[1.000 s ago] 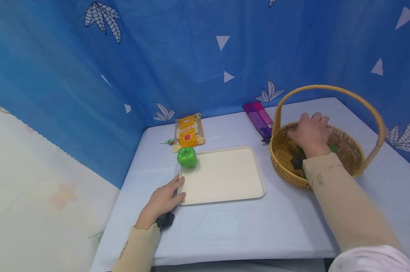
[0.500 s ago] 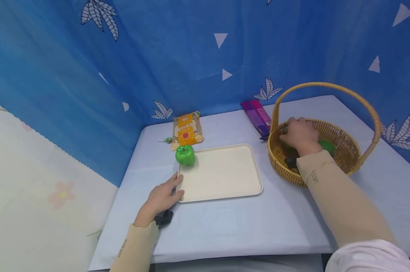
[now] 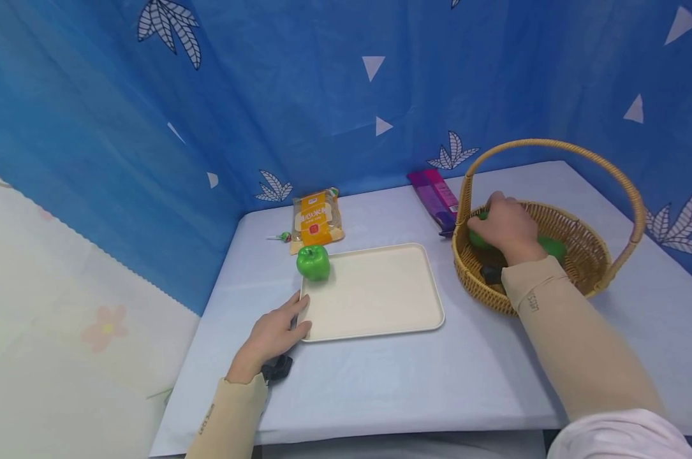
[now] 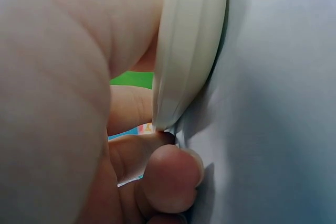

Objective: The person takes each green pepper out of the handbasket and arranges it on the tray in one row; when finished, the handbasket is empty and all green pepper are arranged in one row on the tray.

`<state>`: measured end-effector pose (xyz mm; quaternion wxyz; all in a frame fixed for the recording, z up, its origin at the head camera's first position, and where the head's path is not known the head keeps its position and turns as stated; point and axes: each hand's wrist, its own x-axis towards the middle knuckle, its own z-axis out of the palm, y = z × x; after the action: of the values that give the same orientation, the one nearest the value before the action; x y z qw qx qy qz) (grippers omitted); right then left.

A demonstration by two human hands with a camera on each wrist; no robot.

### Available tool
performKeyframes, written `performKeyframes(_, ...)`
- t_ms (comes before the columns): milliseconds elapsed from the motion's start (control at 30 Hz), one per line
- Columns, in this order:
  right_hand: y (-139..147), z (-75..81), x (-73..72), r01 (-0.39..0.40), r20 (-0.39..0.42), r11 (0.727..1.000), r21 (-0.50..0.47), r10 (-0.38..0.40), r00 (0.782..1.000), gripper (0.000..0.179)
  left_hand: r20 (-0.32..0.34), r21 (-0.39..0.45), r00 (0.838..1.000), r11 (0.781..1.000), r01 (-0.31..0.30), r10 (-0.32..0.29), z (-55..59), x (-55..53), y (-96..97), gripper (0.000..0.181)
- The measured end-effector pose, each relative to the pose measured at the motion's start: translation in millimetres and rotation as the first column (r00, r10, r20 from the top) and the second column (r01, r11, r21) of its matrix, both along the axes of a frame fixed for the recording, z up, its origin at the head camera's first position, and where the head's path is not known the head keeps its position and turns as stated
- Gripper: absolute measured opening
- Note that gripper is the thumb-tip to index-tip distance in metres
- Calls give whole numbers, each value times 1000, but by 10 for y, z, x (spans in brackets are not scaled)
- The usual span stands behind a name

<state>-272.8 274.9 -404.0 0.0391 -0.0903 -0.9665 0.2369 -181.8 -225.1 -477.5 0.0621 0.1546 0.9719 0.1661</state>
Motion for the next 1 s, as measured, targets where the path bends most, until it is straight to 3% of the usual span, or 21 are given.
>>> performKeyframes(233,-23,27,7,33,25,998,-49,-32,999,55,6,2,1000,1000,-9,9,-9,4,1,66)
performKeyframes(533,-4,37,47,95,25,995,-11,-95,995,51,-1,4,1000,1000,-4,4,12,8,8,66)
performKeyframes(1000,22,-6,22,40,39,998,-56,-38,999,84,2,5,1000,1000,0,0,21,14,13,65)
